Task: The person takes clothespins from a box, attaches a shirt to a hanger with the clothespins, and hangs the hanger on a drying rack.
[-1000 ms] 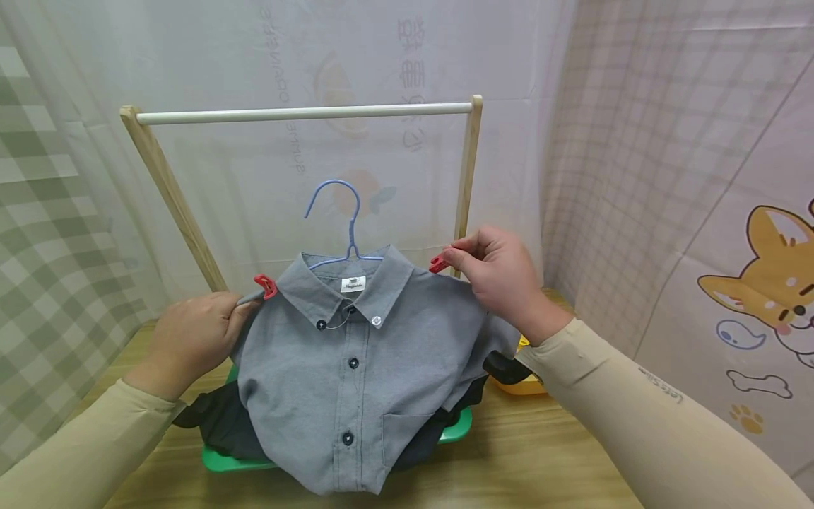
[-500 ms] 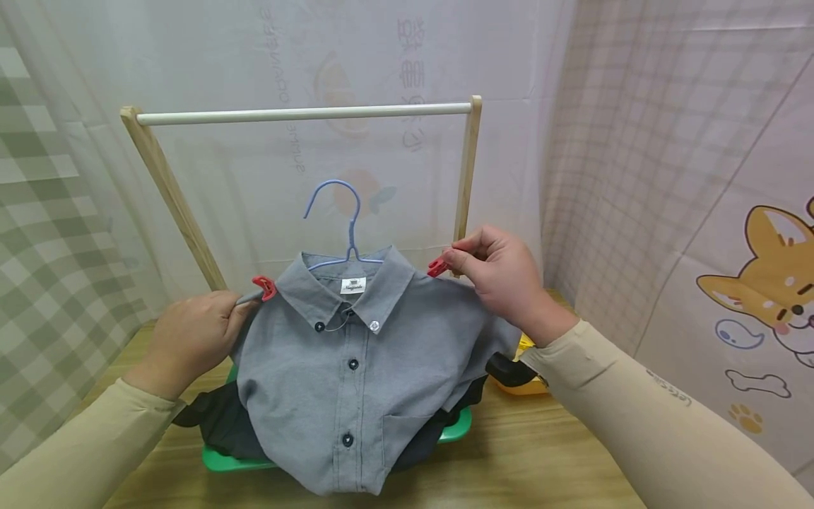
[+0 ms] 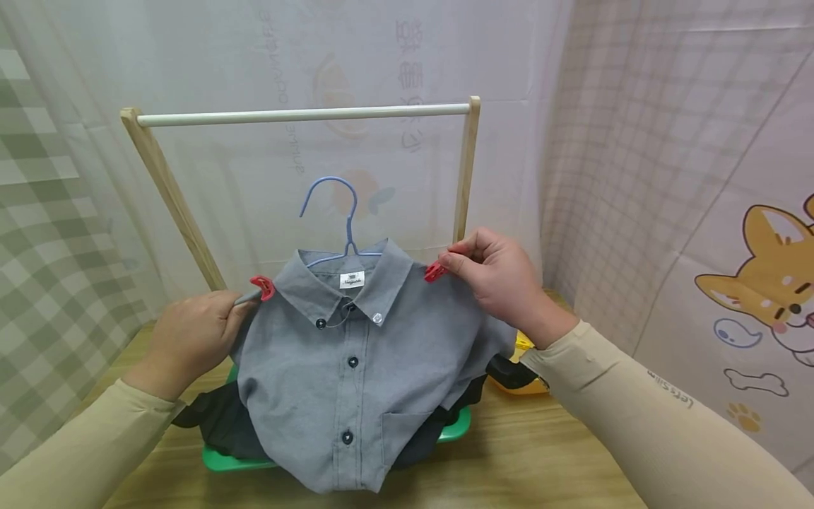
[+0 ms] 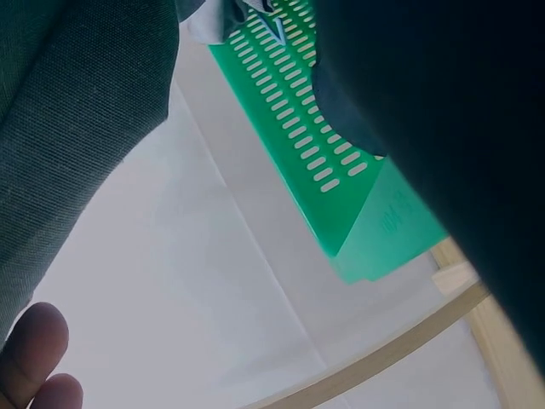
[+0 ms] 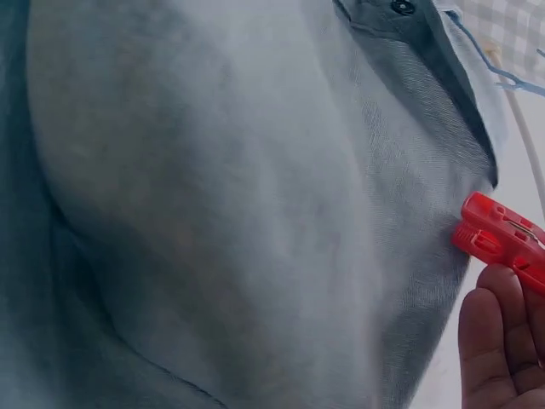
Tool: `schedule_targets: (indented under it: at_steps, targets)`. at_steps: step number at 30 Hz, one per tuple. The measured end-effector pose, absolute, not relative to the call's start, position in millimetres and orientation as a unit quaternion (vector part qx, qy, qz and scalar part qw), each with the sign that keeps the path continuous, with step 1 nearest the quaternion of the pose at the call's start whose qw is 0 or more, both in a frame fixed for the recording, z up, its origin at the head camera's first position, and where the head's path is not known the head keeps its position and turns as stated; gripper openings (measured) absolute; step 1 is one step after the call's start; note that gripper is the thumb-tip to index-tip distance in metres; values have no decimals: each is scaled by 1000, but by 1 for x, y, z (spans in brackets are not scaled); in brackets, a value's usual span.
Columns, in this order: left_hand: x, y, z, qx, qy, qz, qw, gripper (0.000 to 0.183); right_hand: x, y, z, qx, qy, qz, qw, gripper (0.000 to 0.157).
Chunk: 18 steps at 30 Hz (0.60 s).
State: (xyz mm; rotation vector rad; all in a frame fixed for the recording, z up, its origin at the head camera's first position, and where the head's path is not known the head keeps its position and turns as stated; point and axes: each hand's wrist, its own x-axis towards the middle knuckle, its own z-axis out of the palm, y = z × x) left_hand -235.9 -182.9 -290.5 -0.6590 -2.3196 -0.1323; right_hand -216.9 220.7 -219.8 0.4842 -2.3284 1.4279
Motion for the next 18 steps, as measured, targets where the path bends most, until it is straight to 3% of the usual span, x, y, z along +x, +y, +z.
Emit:
schedule_targets:
  at_steps: [6,18]
  targets:
    - [-235,-182,-292,-254,-896,-47,362,39,-218,223,-219,200,-779,564,186,16]
    - [-233,-182,-291,-265,-886,-50,376,39,-217,221,-223,202,-819,512,161,16]
